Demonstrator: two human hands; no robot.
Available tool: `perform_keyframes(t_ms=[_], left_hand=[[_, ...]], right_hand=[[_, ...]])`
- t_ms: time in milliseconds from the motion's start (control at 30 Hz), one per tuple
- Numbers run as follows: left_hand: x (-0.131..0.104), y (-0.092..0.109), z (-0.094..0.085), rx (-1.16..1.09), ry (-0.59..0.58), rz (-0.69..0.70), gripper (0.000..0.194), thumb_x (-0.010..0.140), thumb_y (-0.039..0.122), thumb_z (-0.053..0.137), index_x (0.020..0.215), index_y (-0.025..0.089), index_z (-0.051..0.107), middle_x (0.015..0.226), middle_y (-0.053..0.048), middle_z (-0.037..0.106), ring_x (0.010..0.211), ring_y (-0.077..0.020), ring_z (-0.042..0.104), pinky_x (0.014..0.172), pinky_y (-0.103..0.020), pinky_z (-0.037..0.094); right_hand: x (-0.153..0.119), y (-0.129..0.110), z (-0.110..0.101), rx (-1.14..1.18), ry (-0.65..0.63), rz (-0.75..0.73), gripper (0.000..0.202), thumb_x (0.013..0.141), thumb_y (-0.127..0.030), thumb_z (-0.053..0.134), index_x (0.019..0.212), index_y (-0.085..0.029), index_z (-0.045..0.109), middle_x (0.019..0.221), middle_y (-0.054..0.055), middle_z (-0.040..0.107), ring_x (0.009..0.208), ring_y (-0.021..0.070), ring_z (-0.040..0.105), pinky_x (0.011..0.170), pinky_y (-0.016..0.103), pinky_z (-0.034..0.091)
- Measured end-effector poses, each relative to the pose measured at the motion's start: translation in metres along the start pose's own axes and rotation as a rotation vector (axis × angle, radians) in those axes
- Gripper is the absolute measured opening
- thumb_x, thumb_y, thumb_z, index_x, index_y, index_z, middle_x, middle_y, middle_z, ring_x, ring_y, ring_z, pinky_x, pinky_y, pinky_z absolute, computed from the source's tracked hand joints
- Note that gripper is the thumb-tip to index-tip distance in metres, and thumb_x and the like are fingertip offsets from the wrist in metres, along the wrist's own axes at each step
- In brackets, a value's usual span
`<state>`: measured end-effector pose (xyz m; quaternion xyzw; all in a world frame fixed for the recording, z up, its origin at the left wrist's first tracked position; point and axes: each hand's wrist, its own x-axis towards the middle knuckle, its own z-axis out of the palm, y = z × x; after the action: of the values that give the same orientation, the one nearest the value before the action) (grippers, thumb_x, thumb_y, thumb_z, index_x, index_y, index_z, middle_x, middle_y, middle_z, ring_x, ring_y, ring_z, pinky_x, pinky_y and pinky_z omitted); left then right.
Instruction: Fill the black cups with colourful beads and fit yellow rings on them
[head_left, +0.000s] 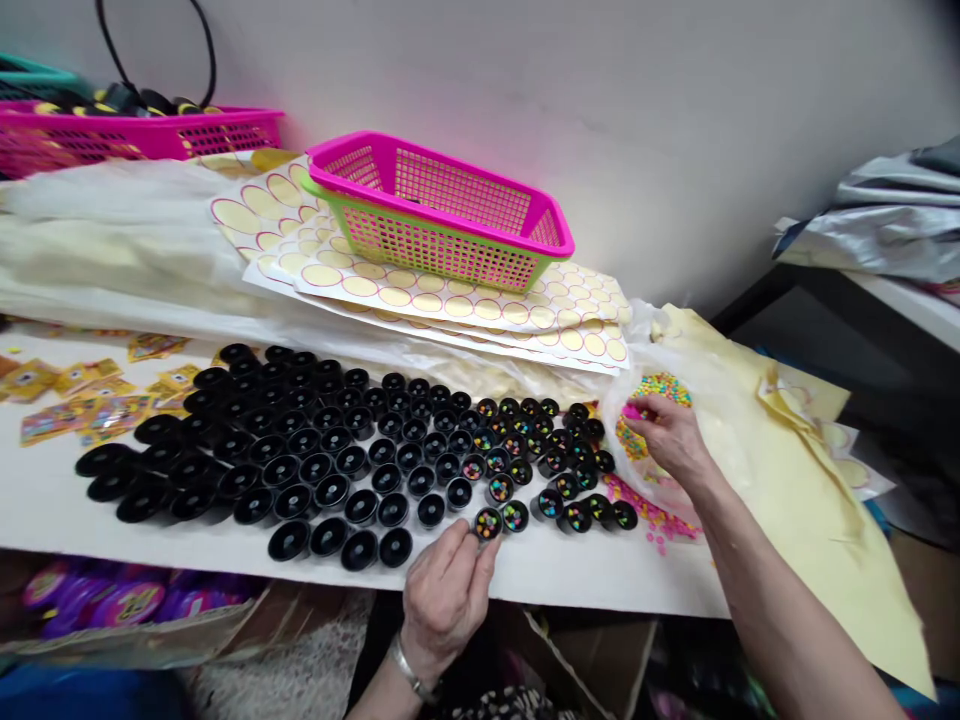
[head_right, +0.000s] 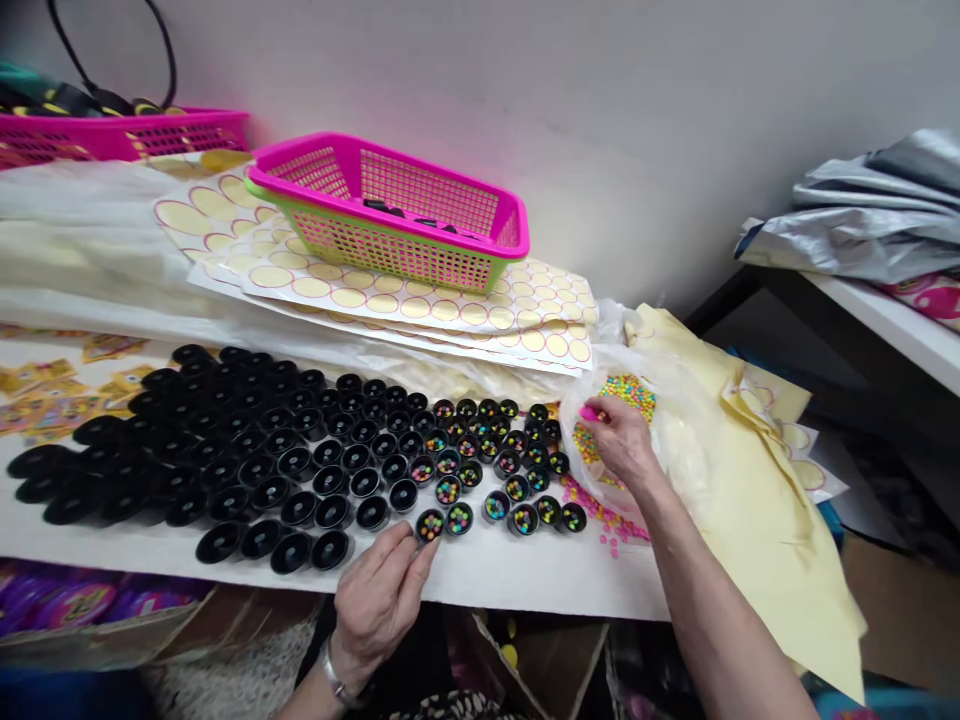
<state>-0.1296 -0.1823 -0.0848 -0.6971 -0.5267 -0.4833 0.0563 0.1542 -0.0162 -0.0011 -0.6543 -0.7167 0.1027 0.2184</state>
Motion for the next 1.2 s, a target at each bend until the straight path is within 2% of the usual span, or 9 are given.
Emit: perform_keyframes(t_ms=[133, 300, 433, 533, 700, 800, 933, 1033, 1200], left_hand=[[0.003, -0.001, 0.001, 0.015, -0.002, 0.031, 0.012, 0.077, 0.013, 0.065, 0.088, 0.011, 0.060, 0.088, -0.011, 0.065, 0.076, -0.0152, 0.063, 0.068, -0.024, 0.050], [0.006, -0.001, 0.001, 0.032, 0.018, 0.045, 0.016, 0.074, 0.010, 0.067, 0.088, 0.010, 0.060, 0.088, -0.011, 0.065, 0.077, -0.0153, 0.063, 0.070, -0.023, 0.050], [0.005, -0.001, 0.001, 0.025, 0.025, 0.047, 0.017, 0.073, 0.010, 0.068, 0.088, 0.009, 0.060, 0.088, -0.011, 0.065, 0.076, -0.0154, 0.063, 0.069, -0.023, 0.050], [0.005, -0.001, 0.001, 0.024, 0.025, 0.050, 0.015, 0.074, 0.010, 0.067, 0.088, 0.010, 0.060, 0.088, -0.011, 0.065, 0.077, -0.0157, 0.063, 0.070, -0.024, 0.050], [0.004, 0.002, -0.001, 0.018, -0.014, 0.008, 0.013, 0.077, 0.012, 0.065, 0.088, 0.011, 0.060, 0.088, -0.010, 0.065, 0.078, -0.0152, 0.063, 0.069, -0.024, 0.050], [0.003, 0.004, -0.002, -0.007, -0.044, -0.029, 0.008, 0.079, 0.013, 0.062, 0.087, 0.013, 0.059, 0.087, -0.009, 0.064, 0.077, -0.0144, 0.062, 0.068, -0.023, 0.051], [0.003, 0.005, -0.003, -0.019, -0.052, -0.052, 0.005, 0.081, 0.014, 0.059, 0.086, 0.014, 0.059, 0.086, -0.009, 0.064, 0.076, -0.0139, 0.061, 0.067, -0.023, 0.051], [0.003, 0.005, -0.005, -0.029, -0.055, -0.056, 0.006, 0.081, 0.014, 0.059, 0.087, 0.013, 0.059, 0.086, -0.009, 0.064, 0.075, -0.0142, 0.061, 0.065, -0.024, 0.050], [0.003, 0.005, -0.005, -0.047, -0.072, -0.072, 0.005, 0.081, 0.015, 0.058, 0.086, 0.013, 0.059, 0.086, -0.009, 0.065, 0.073, -0.0147, 0.061, 0.064, -0.024, 0.050]], right_hand=[[-0.008, 0.032, -0.008, -0.434, -0.134, 0.150, 0.015, 0.060, -0.008, 0.049, 0.062, -0.018, 0.060, 0.074, 0.008, 0.062, 0.076, 0.0212, 0.056, 0.060, 0.028, 0.032], [0.005, 0.029, 0.003, 0.141, -0.224, 0.143, 0.017, 0.058, -0.015, 0.050, 0.068, -0.018, 0.064, 0.060, 0.000, 0.058, 0.061, 0.0167, 0.054, 0.056, 0.027, 0.036], [0.000, 0.037, 0.006, 0.671, -0.108, 0.295, 0.025, 0.053, -0.028, 0.069, 0.075, -0.016, 0.065, 0.062, -0.001, 0.060, 0.056, 0.0142, 0.053, 0.056, 0.028, 0.042], [-0.009, 0.037, 0.002, 0.883, -0.066, 0.339, 0.032, 0.047, -0.027, 0.078, 0.075, -0.016, 0.066, 0.067, 0.000, 0.063, 0.061, 0.0142, 0.056, 0.060, 0.030, 0.046], [-0.008, -0.018, 0.001, 0.959, -0.153, 0.192, 0.030, 0.052, -0.024, 0.079, 0.079, -0.019, 0.068, 0.075, 0.001, 0.065, 0.068, 0.0134, 0.058, 0.067, 0.029, 0.046], [0.003, -0.073, 0.012, 0.861, -0.278, 0.017, 0.028, 0.059, -0.025, 0.075, 0.085, -0.019, 0.067, 0.076, 0.000, 0.064, 0.069, 0.0140, 0.057, 0.066, 0.029, 0.045], [0.020, -0.131, 0.039, 0.493, -0.403, -0.395, 0.009, 0.072, -0.020, 0.060, 0.079, -0.018, 0.065, 0.074, 0.000, 0.061, 0.073, 0.0142, 0.053, 0.069, 0.028, 0.040], [0.029, -0.154, 0.056, 0.093, -0.416, -0.657, 0.013, 0.076, -0.013, 0.053, 0.079, -0.017, 0.065, 0.079, 0.003, 0.061, 0.079, 0.0166, 0.049, 0.069, 0.028, 0.034], [0.030, -0.172, 0.063, -0.347, -0.437, -0.833, 0.018, 0.075, -0.010, 0.048, 0.073, -0.016, 0.065, 0.079, 0.008, 0.059, 0.078, 0.0201, 0.044, 0.061, 0.031, 0.024]])
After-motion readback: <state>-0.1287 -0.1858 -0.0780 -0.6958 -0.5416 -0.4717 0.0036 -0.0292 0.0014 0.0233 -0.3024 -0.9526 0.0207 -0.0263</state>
